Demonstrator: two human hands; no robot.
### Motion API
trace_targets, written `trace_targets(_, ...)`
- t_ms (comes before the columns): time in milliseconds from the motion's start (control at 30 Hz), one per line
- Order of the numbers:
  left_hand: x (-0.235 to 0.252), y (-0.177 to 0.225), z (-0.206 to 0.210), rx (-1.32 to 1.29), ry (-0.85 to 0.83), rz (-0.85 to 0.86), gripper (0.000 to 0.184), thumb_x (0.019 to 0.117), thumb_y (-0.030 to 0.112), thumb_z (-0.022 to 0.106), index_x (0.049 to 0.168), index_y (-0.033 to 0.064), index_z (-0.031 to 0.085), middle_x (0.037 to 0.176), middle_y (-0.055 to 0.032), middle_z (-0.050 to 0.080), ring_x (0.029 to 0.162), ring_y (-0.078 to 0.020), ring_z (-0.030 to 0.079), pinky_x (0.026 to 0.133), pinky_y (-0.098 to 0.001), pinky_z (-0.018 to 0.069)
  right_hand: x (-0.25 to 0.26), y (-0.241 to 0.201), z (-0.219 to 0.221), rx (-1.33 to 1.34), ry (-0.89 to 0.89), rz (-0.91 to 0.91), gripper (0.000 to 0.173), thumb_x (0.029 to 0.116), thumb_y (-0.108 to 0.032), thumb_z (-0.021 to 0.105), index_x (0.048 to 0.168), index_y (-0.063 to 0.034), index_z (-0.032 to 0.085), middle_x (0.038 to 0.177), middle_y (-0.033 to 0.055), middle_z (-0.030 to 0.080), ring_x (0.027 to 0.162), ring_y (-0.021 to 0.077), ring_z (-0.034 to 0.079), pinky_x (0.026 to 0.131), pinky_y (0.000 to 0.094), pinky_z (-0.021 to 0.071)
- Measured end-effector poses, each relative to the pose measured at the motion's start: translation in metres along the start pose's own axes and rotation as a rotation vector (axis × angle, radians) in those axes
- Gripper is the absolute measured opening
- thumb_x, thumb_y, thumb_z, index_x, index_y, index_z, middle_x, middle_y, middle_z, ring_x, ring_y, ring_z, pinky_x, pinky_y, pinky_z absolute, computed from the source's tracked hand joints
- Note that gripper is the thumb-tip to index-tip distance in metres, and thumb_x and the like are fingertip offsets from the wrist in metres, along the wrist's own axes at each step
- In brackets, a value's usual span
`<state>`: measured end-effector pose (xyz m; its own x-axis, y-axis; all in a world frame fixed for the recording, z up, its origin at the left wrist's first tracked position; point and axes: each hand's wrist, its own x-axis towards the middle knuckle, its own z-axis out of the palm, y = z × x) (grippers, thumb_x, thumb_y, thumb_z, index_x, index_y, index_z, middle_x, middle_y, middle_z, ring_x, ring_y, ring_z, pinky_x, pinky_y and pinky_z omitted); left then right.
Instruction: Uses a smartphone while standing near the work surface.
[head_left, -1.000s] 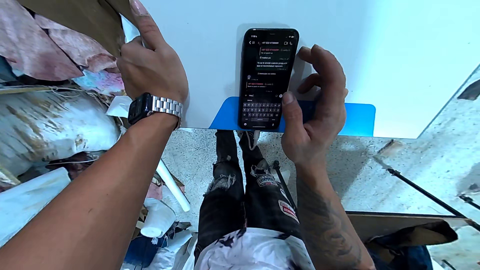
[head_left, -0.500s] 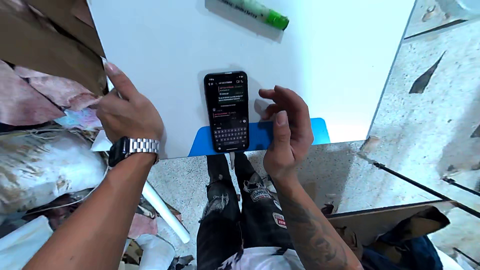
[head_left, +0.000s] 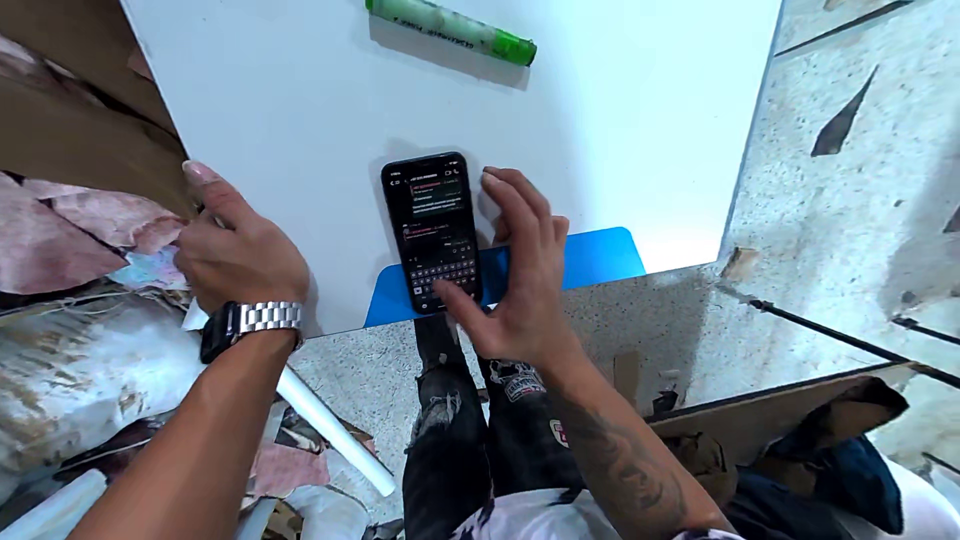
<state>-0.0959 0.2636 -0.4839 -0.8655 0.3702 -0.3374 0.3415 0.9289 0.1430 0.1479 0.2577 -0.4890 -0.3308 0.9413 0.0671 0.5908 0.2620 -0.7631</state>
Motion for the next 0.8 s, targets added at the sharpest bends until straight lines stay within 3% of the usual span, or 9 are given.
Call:
trace_targets(67, -0.003, 0.0, 0.002, -0.009, -0.006, -0.004, 0.088, 0.102, 0.074, 0.016, 0.096, -0.0003, 0.064, 0.1, -0.0226, 0.068, 0.102, -0.037, 0.067, 0.086, -0.0616, 0.0497, 0.0, -0.002, 0.002, -0.092, 0.014, 0.029, 0.098, 0.0735, -0.058, 0.076, 0.153, -0.0092, 0.046, 0.156, 0.0116, 0.046, 0.116, 0.021, 0.058, 0.09, 0.0493, 0.043)
trace_targets(167, -0.005, 0.002, 0.002, -0.027, 0.006, -0.014, 0.089, 0.1013, 0.075, 0.015, 0.095, -0.0006, 0.061, 0.099, -0.0234, 0.067, 0.101, -0.0378, 0.067, 0.085, -0.0623, 0.0487, 0.005, -0.008, 0.008, -0.17, 0.058, 0.083, 0.113, 0.0672, -0.067, 0.079, 0.157, -0.0095, 0.04, 0.158, 0.0086, 0.045, 0.113, 0.0178, 0.058, 0.088, 0.0453, 0.0423)
trace_targets(300, -0.003, 0.002, 0.0, -0.012, 0.003, -0.008, 0.093, 0.1019, 0.074, 0.012, 0.099, -0.0043, 0.063, 0.105, -0.0299, 0.067, 0.106, -0.0447, 0.066, 0.086, -0.0674, 0.0475, 0.007, -0.016, 0.007, -0.191, 0.029, 0.123, 0.118, 0.0669, -0.069, 0.077, 0.159, -0.0097, 0.033, 0.158, 0.0081, 0.043, 0.105, 0.0189, 0.056, 0.083, 0.0439, 0.0413)
trace_targets(433, -0.006, 0.003, -0.004, -0.036, -0.012, 0.013, 0.092, 0.1043, 0.069, 0.014, 0.117, -0.0082, 0.062, 0.12, -0.0352, 0.063, 0.12, -0.0495, 0.06, 0.099, -0.068, 0.0435, 0.006, -0.015, 0.005, -0.192, -0.003, 0.1, 0.115, 0.0677, -0.07, 0.077, 0.16, -0.0151, 0.034, 0.161, 0.0051, 0.04, 0.11, 0.0183, 0.056, 0.087, 0.0439, 0.0421)
trace_targets(500, -0.006, 0.002, -0.006, -0.031, -0.001, 0.01, 0.09, 0.1051, 0.068, 0.014, 0.114, -0.0071, 0.064, 0.116, -0.035, 0.065, 0.117, -0.05, 0.062, 0.096, -0.0687, 0.0447, 0.005, -0.015, 0.008, -0.178, -0.008, 0.094, 0.113, 0.0686, -0.068, 0.077, 0.16, -0.0163, 0.035, 0.161, 0.0039, 0.04, 0.11, 0.0177, 0.055, 0.088, 0.0445, 0.0418)
trace_targets(633, -0.004, 0.0, -0.003, -0.039, 0.012, 0.014, 0.089, 0.1046, 0.069, 0.014, 0.094, -0.0054, 0.062, 0.098, -0.032, 0.066, 0.103, -0.0479, 0.065, 0.085, -0.0689, 0.0465, 0.005, -0.015, 0.01, -0.201, 0.001, 0.089, 0.112, 0.0686, -0.069, 0.076, 0.159, -0.016, 0.036, 0.161, 0.0044, 0.04, 0.113, 0.0172, 0.055, 0.088, 0.045, 0.0409)
trace_targets(800, -0.004, 0.0, -0.004, -0.021, 0.006, -0.008, 0.088, 0.1044, 0.069, 0.013, 0.089, -0.004, 0.06, 0.094, -0.0299, 0.065, 0.1, -0.0457, 0.066, 0.083, -0.0671, 0.0466, 0.004, -0.015, 0.007, -0.204, -0.027, 0.079, 0.111, 0.0697, -0.067, 0.075, 0.16, -0.0165, 0.035, 0.161, 0.0041, 0.04, 0.111, 0.0178, 0.054, 0.085, 0.0451, 0.0398)
